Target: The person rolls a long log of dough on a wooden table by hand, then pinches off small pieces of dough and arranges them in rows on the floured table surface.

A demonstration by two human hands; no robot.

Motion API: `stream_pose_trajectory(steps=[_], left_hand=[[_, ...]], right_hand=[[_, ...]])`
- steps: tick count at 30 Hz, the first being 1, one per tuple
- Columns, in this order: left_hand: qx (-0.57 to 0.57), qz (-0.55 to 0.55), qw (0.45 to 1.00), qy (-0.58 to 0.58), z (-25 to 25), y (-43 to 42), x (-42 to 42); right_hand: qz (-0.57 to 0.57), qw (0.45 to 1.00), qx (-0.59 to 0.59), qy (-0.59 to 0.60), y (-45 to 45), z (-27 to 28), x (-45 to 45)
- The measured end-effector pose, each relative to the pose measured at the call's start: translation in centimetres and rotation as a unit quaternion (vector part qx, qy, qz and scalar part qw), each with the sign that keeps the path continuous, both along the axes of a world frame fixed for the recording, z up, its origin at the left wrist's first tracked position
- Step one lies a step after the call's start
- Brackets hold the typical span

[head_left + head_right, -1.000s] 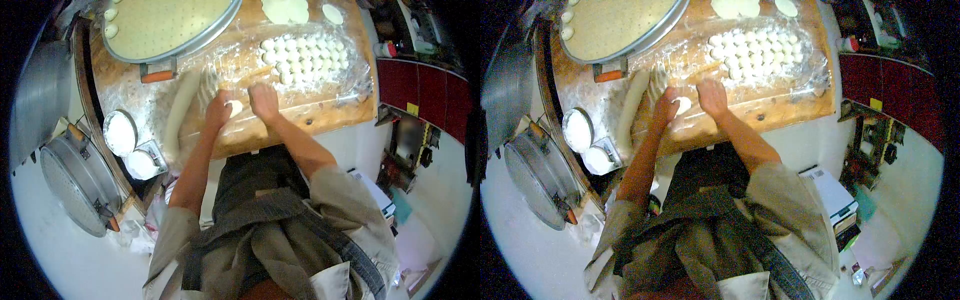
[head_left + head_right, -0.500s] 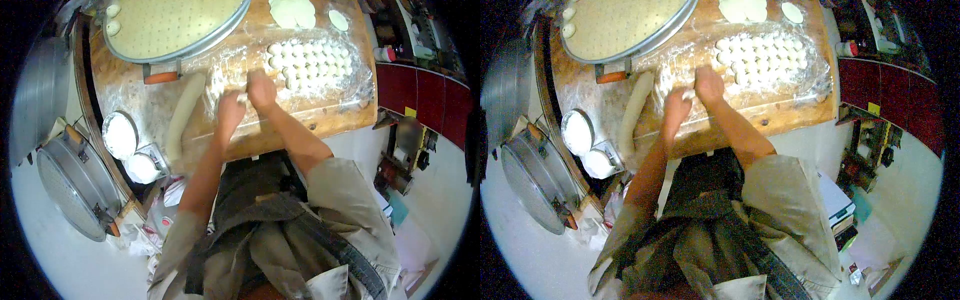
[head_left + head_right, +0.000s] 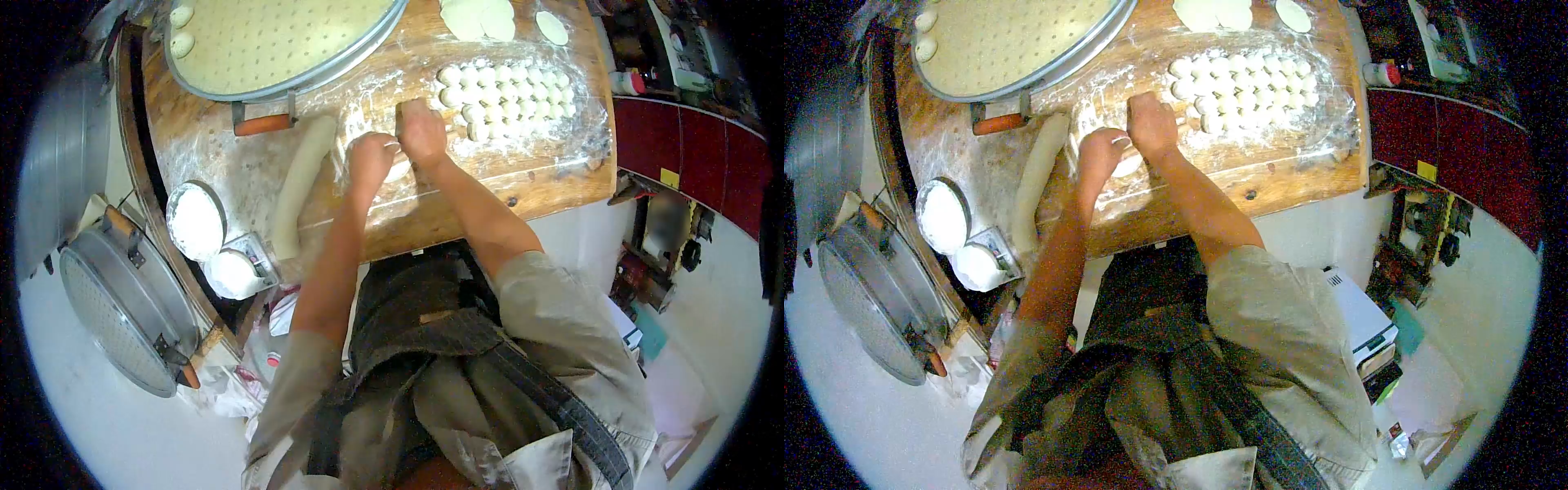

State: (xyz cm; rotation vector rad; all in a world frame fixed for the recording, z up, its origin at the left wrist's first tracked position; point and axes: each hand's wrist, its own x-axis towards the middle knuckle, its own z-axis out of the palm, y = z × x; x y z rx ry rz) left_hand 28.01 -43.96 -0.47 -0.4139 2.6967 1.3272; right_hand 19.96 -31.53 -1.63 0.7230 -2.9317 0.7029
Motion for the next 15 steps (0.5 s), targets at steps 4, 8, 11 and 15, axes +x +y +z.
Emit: stream_pose_trajectory(steps=[4, 8, 11, 15], left_hand=[[0.172, 0.149, 0.972, -0.06, -2.3, -2.1, 2.5], [0.182, 0.133, 0.973, -0.056, -0.7, -0.9, 3.2], [-0.007, 0.015, 1.0, 0.013, -1.1, -1.1, 1.5], [0.006, 0.121, 0.993, -0.014, -1.1, -2.1, 2.7]], right_hand=[[0.069, 0.996, 0.039, -0.051, 4.6, 0.8, 4.5], [0.037, 0.998, 0.024, -0.034, 2.7, 0.7, 3.3], [0.002, 1.0, -0.015, -0.001, -0.2, -0.3, 0.2], [0.024, 0.994, 0.058, -0.09, 3.4, 0.4, 4.3]])
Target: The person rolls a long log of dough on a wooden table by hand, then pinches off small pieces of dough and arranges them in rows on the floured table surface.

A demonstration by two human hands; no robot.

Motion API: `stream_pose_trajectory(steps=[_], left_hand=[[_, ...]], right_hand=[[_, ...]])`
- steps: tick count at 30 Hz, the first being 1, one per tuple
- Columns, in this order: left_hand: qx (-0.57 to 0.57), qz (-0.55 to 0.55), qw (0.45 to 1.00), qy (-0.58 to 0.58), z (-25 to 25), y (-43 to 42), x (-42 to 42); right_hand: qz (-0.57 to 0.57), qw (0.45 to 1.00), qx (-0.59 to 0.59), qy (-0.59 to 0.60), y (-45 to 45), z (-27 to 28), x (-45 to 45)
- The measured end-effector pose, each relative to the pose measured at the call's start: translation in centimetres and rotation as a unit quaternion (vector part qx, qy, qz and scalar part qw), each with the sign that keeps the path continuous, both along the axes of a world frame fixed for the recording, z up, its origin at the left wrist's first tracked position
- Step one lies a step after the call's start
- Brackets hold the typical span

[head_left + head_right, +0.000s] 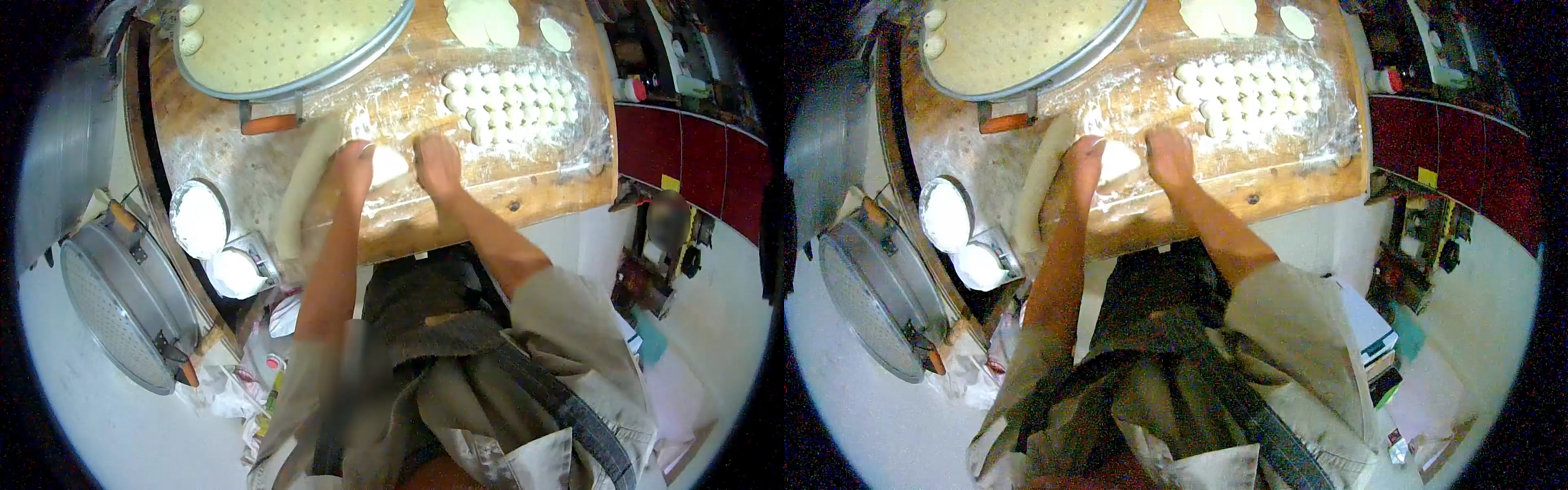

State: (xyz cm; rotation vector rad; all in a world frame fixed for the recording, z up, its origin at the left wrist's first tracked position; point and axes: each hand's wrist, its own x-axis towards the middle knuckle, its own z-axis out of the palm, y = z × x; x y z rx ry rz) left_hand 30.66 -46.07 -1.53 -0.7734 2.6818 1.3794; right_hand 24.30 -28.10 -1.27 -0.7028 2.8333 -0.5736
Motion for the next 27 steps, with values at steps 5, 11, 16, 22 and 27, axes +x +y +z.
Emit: stream_pose_trajectory(steps=[5, 11, 16, 22, 27], left_hand=[[0.107, 0.08, 0.99, -0.035, -1.3, -0.2, 4.4], [-0.125, -0.3, 0.94, -0.106, 0.6, -0.8, -2.4], [0.276, -0.196, 0.936, -0.093, 6.6, 8.7, -14.2], [0.139, -0.129, 0.971, 0.145, 4.5, 15.3, -16.8], [-0.045, -0.076, 0.993, 0.082, 0.6, 11.0, -8.1]], right_hand=[[0.0, 1.0, -0.013, 0.001, 0.2, 0.1, -0.5], [0.013, 0.999, -0.032, 0.0, 0.9, -0.1, -0.3], [0.026, 0.998, -0.055, -0.019, 4.3, 0.1, 2.3], [0.088, 0.995, 0.016, 0.04, 4.6, -3.6, 3.1], [0.046, 0.999, 0.011, 0.017, 4.2, -4.4, 4.6]])
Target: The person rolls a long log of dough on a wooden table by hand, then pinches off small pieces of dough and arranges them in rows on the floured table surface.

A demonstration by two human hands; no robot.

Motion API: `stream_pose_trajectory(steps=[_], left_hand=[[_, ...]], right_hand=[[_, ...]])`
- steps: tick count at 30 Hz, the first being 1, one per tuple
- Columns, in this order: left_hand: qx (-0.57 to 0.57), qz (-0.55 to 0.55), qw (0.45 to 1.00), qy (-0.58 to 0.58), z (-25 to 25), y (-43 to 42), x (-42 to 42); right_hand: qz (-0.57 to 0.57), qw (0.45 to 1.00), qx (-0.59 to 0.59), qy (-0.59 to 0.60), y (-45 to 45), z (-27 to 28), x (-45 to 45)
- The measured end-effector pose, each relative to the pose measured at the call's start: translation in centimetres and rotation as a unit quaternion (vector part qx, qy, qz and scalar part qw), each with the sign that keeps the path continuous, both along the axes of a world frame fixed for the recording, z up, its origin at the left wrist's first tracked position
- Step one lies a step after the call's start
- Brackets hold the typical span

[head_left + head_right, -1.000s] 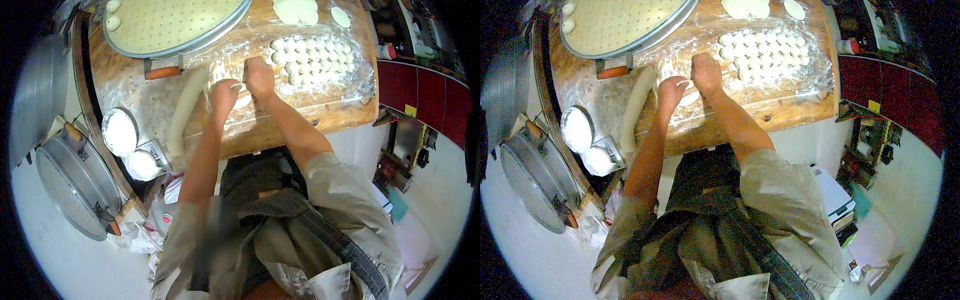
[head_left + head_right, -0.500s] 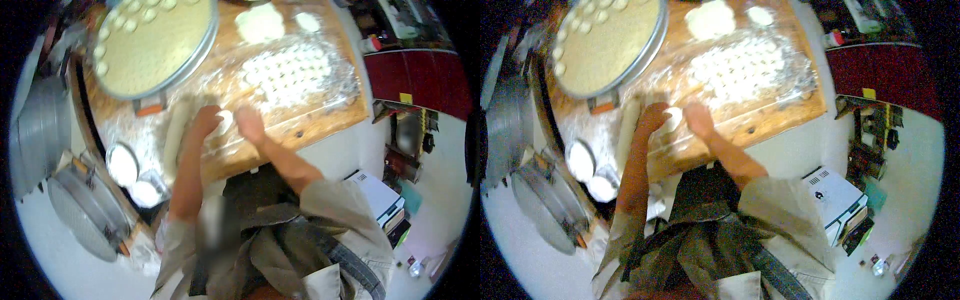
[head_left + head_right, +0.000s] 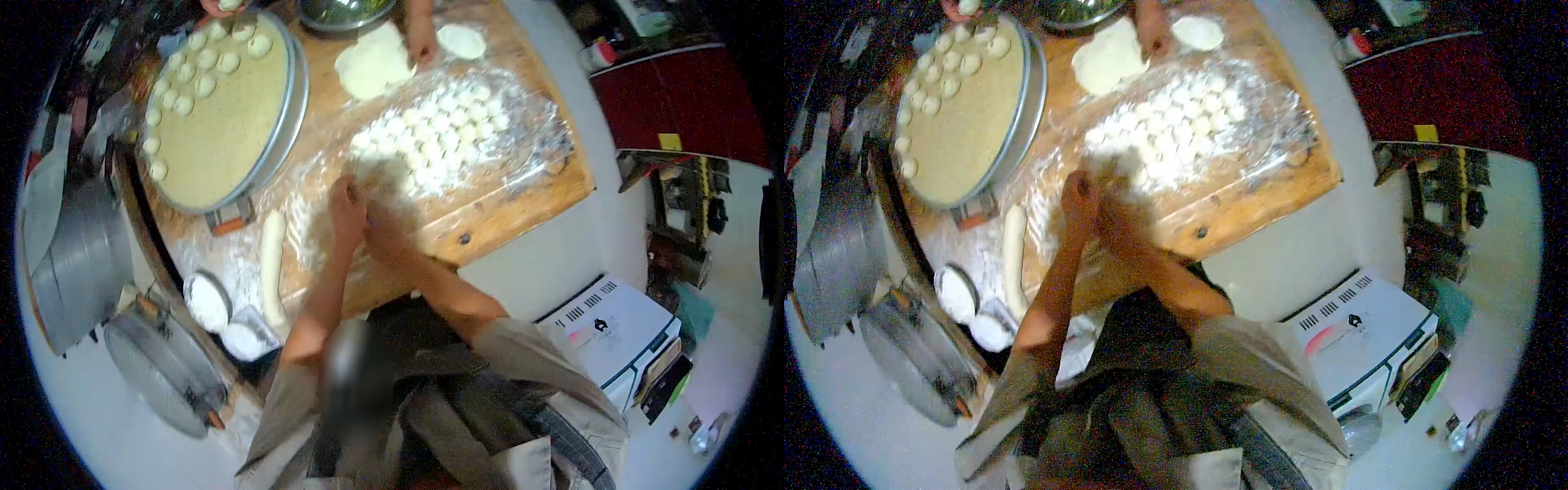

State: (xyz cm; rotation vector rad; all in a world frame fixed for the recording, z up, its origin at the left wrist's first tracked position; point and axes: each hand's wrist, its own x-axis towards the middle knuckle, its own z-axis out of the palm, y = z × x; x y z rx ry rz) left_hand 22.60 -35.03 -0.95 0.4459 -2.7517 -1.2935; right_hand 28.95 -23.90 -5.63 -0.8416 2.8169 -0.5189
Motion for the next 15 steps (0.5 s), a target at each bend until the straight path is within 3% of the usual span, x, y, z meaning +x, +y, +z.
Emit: stream_pose_trajectory(steps=[3, 5, 6, 7, 8, 9, 10, 11, 12, 14, 15], left_hand=[[-0.045, 0.004, 0.998, -0.054, 2.7, -0.7, 0.4], [-0.074, -0.032, 0.996, -0.024, 1.7, -0.3, -1.1], [-0.101, -0.072, 0.992, 0.012, 1.2, 0.0, -2.3], [-0.1, -0.068, 0.993, 0.012, 0.7, 0.4, -3.4], [-0.168, -0.113, 0.979, 0.001, 0.5, 0.7, -4.6], [-0.235, -0.158, 0.959, -0.011, 0.4, 1.1, -5.6], [-0.233, -0.152, 0.96, -0.01, 1.2, 1.5, -6.5], [-0.22, -0.16, 0.959, -0.079, 2.4, 2.0, -7.2], [-0.205, -0.165, 0.953, -0.148, 3.4, 2.1, -7.5], [-0.204, -0.155, 0.957, -0.138, 1.3, 0.8, -6.1], [-0.204, -0.153, 0.958, -0.129, -0.3, -0.2, -5.1]], right_hand=[[-0.037, 0.979, -0.177, -0.095, -0.1, 2.3, -2.8], [-0.065, 0.946, -0.28, -0.15, 0.4, 3.1, -3.7], [-0.062, 0.946, -0.279, -0.151, 0.6, 2.0, -2.9], [-0.03, 0.972, -0.227, -0.044, 0.7, -0.3, -1.5], [0.003, 0.983, -0.172, 0.065, 0.8, -2.0, -0.7], [0.009, 0.983, -0.171, 0.066, 0.8, -2.5, -0.9], [0.013, 0.979, -0.187, 0.076, 0.9, -3.0, -1.2], [0.018, 0.975, -0.203, 0.084, 0.9, -2.4, -1.4], [0.026, 0.975, -0.202, 0.083, 1.1, -1.5, -1.4], [-0.019, 0.974, -0.196, -0.114, 0.9, 3.7, -3.0], [-0.012, 0.973, -0.2, -0.111, 0.9, 3.8, -3.1]])
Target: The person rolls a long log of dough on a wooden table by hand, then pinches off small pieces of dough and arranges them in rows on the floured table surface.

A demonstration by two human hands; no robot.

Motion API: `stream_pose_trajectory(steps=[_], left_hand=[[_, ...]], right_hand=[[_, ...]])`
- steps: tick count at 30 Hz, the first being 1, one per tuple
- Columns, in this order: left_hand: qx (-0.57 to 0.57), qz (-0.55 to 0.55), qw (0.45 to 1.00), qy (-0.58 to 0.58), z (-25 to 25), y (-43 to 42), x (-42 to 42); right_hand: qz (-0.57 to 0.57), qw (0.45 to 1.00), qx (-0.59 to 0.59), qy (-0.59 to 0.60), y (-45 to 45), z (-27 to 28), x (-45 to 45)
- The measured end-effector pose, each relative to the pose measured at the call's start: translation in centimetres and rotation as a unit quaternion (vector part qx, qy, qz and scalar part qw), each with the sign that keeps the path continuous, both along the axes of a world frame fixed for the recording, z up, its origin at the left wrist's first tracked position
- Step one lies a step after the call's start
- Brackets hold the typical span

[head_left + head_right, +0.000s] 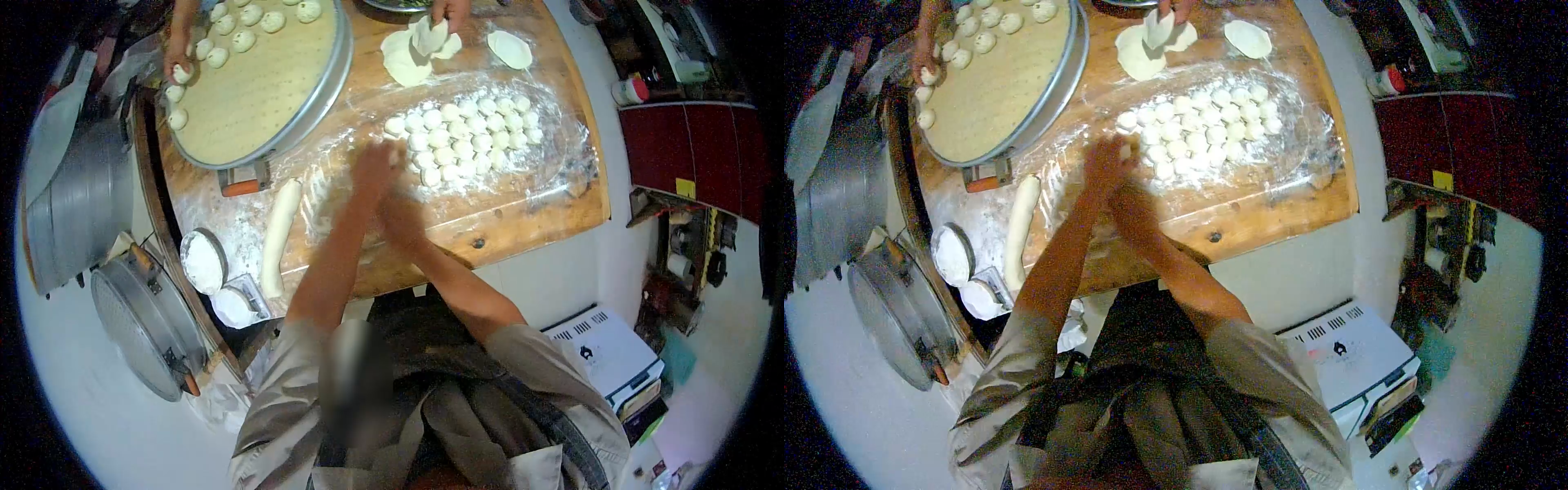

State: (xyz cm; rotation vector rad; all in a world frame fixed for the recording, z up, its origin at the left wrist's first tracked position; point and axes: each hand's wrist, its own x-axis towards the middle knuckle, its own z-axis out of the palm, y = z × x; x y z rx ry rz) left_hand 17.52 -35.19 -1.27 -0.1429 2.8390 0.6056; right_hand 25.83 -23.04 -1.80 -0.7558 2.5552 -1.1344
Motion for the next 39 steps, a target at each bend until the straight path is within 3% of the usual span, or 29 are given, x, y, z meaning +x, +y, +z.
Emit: stream_pose_trajectory(steps=[3, 5, 6, 8, 10, 12, 13, 16, 18, 19, 20, 22, 24, 25, 27, 29, 32, 34, 36, 37, 39], left_hand=[[0.036, 0.048, 0.998, 0.036, -3.4, -4.0, 6.9], [0.027, 0.039, 0.999, 0.007, -0.2, -5.4, 9.2], [0.03, 0.026, 0.999, -0.033, 0.9, -5.9, 9.8], [0.024, 0.032, 0.999, 0.011, -1.6, -5.5, 8.9], [0.025, 0.029, 0.998, 0.052, -2.1, -4.7, 7.8], [-0.069, -0.003, 0.987, 0.143, 0.8, -3.6, 6.4], [-0.062, 0.0, 0.988, 0.141, 1.4, -3.6, 5.9], [-0.027, 0.012, 0.979, 0.202, 2.2, -4.2, 5.0], [0.032, 0.005, 0.961, 0.274, 0.6, -4.5, 5.4], [0.109, 0.054, 0.952, 0.282, 0.1, -4.5, 6.0], [0.108, 0.057, 0.952, 0.281, -0.5, -4.2, 7.4], [0.093, 0.076, 0.982, 0.143, -1.4, -3.9, 10.5], [0.113, 0.066, 0.977, 0.169, -0.3, -3.6, 12.3], [0.14, 0.053, 0.971, 0.187, 0.0, -3.6, 13.2], [0.143, 0.065, 0.97, 0.184, -1.2, -4.7, 12.7], [0.154, 0.064, 0.972, 0.164, -2.3, -5.5, 11.6], [0.12, 0.028, 0.987, 0.099, -0.5, -6.0, 11.3], [0.115, 0.023, 0.985, 0.128, 1.3, -6.1, 12.5], [0.279, 0.107, 0.953, 0.055, -1.0, -7.0, 14.5], [0.285, 0.106, 0.951, 0.053, -1.0, -6.9, 14.6], [0.349, 0.165, 0.908, 0.165, 0.0, -6.9, 16.0]], right_hand=[[0.052, 0.998, 0.044, 0.0, 0.1, 1.2, -0.5], [0.094, 0.971, 0.213, 0.063, 0.1, 3.9, -1.0], [0.103, 0.971, 0.203, 0.069, 0.2, 3.4, -0.8], [0.028, 0.997, 0.026, 0.062, 0.0, 1.7, -1.2], [0.033, 0.997, 0.041, 0.06, 0.5, 1.1, 0.0], [0.03, 0.995, 0.066, 0.064, 0.3, -0.4, -1.1], [0.016, 0.993, 0.058, 0.102, 0.6, -1.4, -0.6], [0.036, 0.986, 0.093, 0.136, 0.5, 0.5, 0.1], [0.043, 0.983, 0.061, 0.167, 0.5, 1.6, 0.3], [0.042, 0.982, 0.064, 0.174, 0.6, 1.7, 0.1], [0.065, 0.981, 0.092, 0.156, 1.1, 1.4, 0.2], [0.096, 0.979, 0.12, 0.136, 1.1, 1.2, 0.4], [0.065, 0.98, 0.154, 0.111, -0.1, 1.5, -1.3], [0.038, 0.973, 0.108, 0.199, -1.1, 0.0, -1.9], [0.018, 0.975, 0.137, 0.173, -3.4, -0.4, -3.7], [-0.011, 0.976, 0.074, 0.204, -5.4, 0.4, -5.8], [0.026, 0.983, 0.093, 0.157, -5.1, 0.6, -5.0], [0.06, 0.978, 0.156, 0.126, -2.0, 1.4, -1.6], [0.1, 0.967, 0.212, 0.099, -0.2, 1.5, -0.8], [0.086, 0.969, 0.197, 0.123, -0.6, 1.0, -1.1], [0.021, 0.979, 0.101, 0.175, -2.9, -0.1, -1.9]])
